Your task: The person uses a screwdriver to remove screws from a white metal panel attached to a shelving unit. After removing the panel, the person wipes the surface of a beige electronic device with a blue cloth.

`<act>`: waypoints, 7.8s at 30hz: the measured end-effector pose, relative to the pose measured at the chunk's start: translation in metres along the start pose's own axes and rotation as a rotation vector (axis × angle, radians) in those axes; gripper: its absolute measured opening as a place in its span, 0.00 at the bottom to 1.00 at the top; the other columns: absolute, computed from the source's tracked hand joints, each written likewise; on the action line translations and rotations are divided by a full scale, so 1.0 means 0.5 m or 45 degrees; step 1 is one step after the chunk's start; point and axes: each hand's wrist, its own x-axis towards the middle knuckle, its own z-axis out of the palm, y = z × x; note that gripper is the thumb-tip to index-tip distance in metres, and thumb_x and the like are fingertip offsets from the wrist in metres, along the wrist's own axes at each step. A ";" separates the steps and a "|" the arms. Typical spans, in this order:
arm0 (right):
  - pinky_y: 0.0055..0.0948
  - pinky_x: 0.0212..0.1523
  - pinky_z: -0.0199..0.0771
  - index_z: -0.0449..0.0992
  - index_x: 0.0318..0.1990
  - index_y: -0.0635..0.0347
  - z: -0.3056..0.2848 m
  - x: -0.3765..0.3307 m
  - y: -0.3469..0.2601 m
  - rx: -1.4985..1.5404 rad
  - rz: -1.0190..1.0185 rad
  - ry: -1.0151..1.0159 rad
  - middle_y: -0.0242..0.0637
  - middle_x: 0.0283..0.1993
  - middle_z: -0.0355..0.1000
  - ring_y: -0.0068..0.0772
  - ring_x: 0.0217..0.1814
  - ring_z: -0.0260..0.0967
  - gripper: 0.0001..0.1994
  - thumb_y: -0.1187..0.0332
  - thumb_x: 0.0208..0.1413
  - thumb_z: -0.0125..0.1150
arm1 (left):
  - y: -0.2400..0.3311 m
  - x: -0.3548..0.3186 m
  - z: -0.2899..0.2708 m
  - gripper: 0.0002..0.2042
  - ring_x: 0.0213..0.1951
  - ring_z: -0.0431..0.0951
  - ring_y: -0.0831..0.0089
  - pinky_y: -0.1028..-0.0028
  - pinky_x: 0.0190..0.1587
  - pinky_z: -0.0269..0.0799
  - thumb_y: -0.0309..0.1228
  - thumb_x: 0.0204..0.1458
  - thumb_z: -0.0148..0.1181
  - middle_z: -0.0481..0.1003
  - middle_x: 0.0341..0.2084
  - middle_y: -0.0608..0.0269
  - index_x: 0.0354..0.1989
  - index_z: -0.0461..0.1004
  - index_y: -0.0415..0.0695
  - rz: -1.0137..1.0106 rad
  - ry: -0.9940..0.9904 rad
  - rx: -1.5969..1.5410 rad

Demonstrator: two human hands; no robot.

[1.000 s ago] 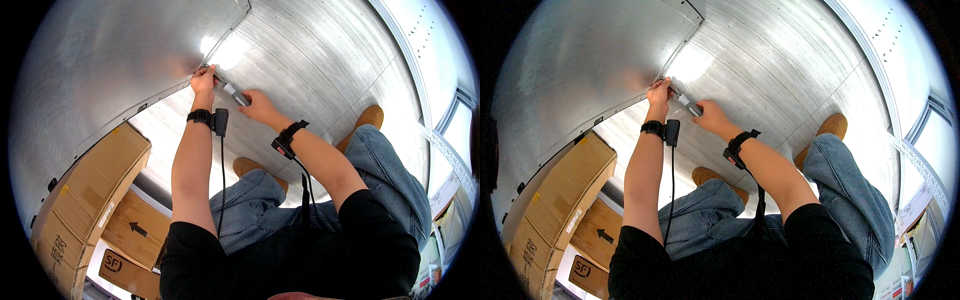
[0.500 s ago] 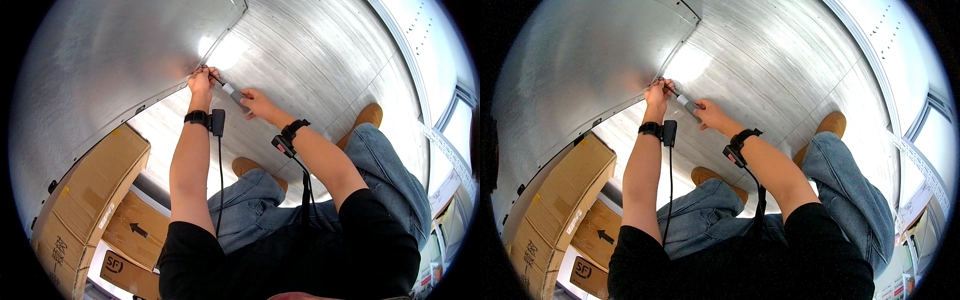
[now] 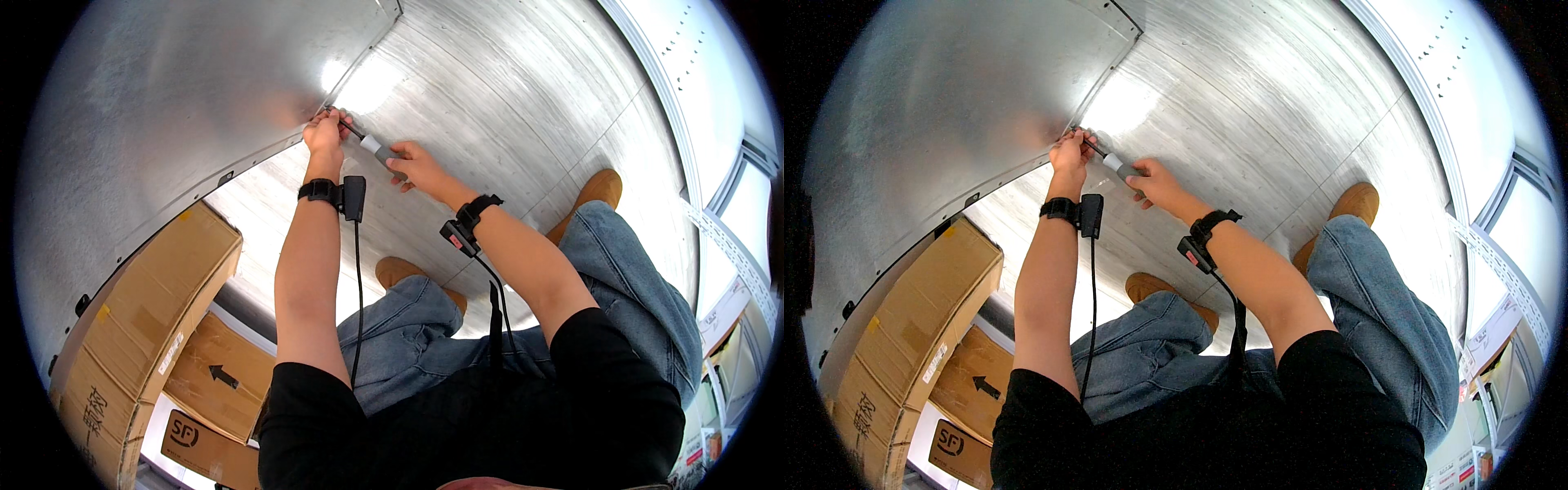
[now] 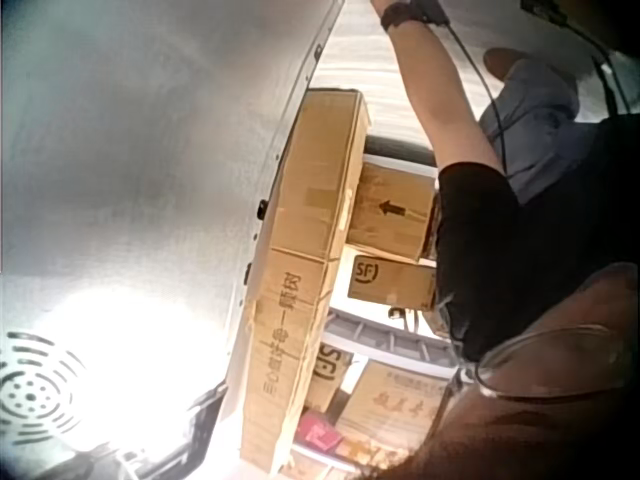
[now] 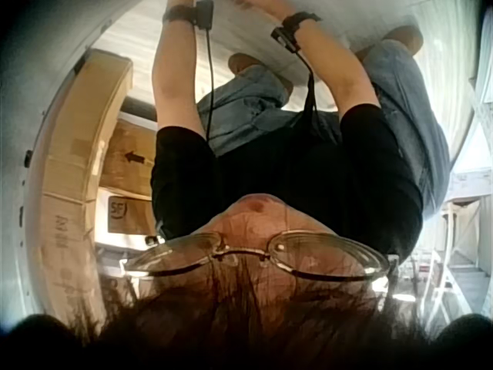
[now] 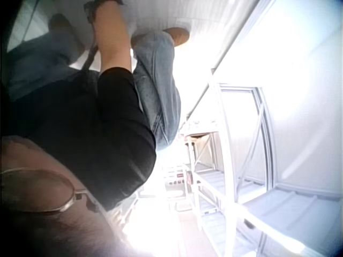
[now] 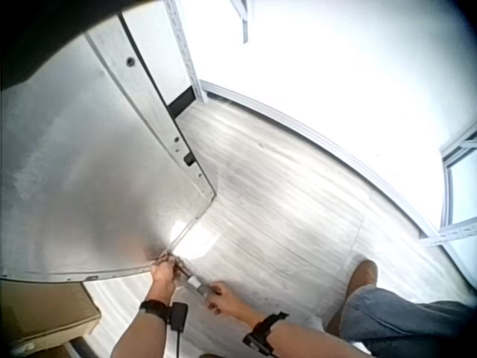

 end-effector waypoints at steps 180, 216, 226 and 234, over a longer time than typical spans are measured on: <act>0.21 0.24 0.64 0.72 0.47 0.56 -0.168 0.007 -0.210 -0.189 0.206 -0.006 0.28 0.31 0.66 0.19 0.23 0.63 0.19 0.51 0.60 0.52 | 0.030 0.057 0.170 0.09 0.28 0.74 0.75 0.76 0.29 0.68 0.33 0.64 0.41 0.75 0.31 0.63 0.48 0.66 0.49 -0.135 -0.256 -0.397; 0.40 0.38 0.70 0.69 0.47 0.66 -0.094 0.074 -0.105 -0.710 -0.247 0.435 0.47 0.35 0.70 0.47 0.37 0.70 0.18 0.61 0.54 0.60 | 0.040 0.039 0.183 0.06 0.20 0.76 0.74 0.78 0.20 0.68 0.29 0.55 0.59 0.75 0.25 0.63 0.37 0.69 0.42 0.049 0.067 -0.216; 0.40 0.44 0.70 0.65 0.53 0.64 -0.098 0.052 -0.144 -0.296 0.056 0.150 0.50 0.40 0.72 0.50 0.44 0.71 0.23 0.63 0.52 0.61 | 0.050 0.052 0.190 0.06 0.21 0.75 0.72 0.76 0.20 0.69 0.20 0.53 0.57 0.75 0.25 0.58 0.37 0.66 0.40 0.038 0.109 -0.211; 0.39 0.46 0.71 0.70 0.47 0.63 -0.097 0.060 -0.132 -1.028 -0.225 0.183 0.49 0.44 0.69 0.50 0.45 0.70 0.19 0.65 0.48 0.62 | 0.051 0.048 0.188 0.06 0.23 0.77 0.72 0.76 0.21 0.71 0.23 0.56 0.55 0.77 0.27 0.58 0.40 0.66 0.41 0.018 0.064 -0.250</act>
